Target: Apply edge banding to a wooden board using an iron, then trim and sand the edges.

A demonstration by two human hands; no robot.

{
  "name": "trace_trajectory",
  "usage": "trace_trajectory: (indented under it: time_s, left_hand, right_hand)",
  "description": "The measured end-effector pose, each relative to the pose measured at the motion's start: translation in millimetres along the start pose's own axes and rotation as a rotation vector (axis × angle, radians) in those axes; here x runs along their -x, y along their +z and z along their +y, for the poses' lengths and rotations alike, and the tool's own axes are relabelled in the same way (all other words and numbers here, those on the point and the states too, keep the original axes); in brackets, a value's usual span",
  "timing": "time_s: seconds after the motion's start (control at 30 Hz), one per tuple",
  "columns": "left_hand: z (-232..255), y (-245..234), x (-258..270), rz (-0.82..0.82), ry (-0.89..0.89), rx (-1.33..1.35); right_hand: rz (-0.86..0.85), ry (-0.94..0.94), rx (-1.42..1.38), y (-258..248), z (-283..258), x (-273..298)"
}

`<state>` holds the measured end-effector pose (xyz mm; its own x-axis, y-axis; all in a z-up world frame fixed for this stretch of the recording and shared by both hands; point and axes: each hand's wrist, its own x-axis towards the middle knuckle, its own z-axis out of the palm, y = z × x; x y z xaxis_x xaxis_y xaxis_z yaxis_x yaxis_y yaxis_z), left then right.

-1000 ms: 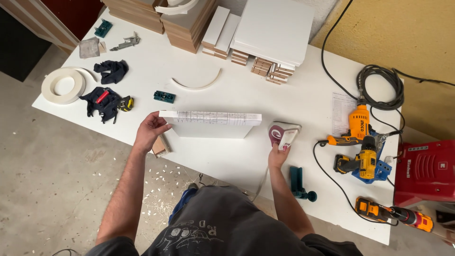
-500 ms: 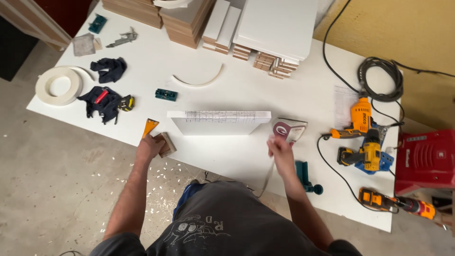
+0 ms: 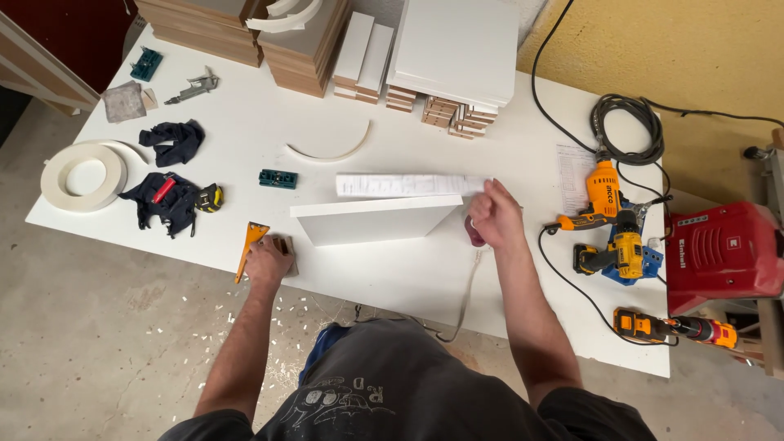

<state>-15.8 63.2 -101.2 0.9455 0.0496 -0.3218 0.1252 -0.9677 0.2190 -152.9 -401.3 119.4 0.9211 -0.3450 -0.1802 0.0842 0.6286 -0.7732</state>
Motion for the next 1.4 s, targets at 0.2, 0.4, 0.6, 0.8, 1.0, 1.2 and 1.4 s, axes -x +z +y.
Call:
trace_trajectory:
  time_s: [0.2,0.4,0.6,0.8,1.0,1.2,1.4]
  left_hand:
    - [-7.3,-3.5,-3.0,0.046,0.032,0.082]
    - [13.3,-74.3,68.3,0.349,0.104,0.426]
    - [54.2,-128.7,175.5,-0.329,0.364,1.002]
    - [132.4,-104.8,198.2,-0.438,0.585,1.318]
    - [85.3,-142.7,155.7,-0.033,0.264,0.887]
    - [92.0,-176.8,126.2,0.143,0.524,1.024]
    - [109.9,-148.8,92.0,-0.009,0.623,1.284]
  right_hand:
    - [0.252,0.127,0.23,22.2,-4.2,-26.8]
    - [0.568,-0.051,0.27,-26.4,55.6,-24.4]
    - [-0.303,-0.008,0.824,-32.8,144.9,78.6]
    - [-0.895,0.068,1.258,93.4,57.6,106.2]
    - [-0.639,-0.324,1.526,70.7,-62.4,81.5]
    - [-0.639,-0.351,2.08,43.3,-95.0,-11.7]
    - [-0.794,-0.262,2.216,60.5,-81.7,-28.6]
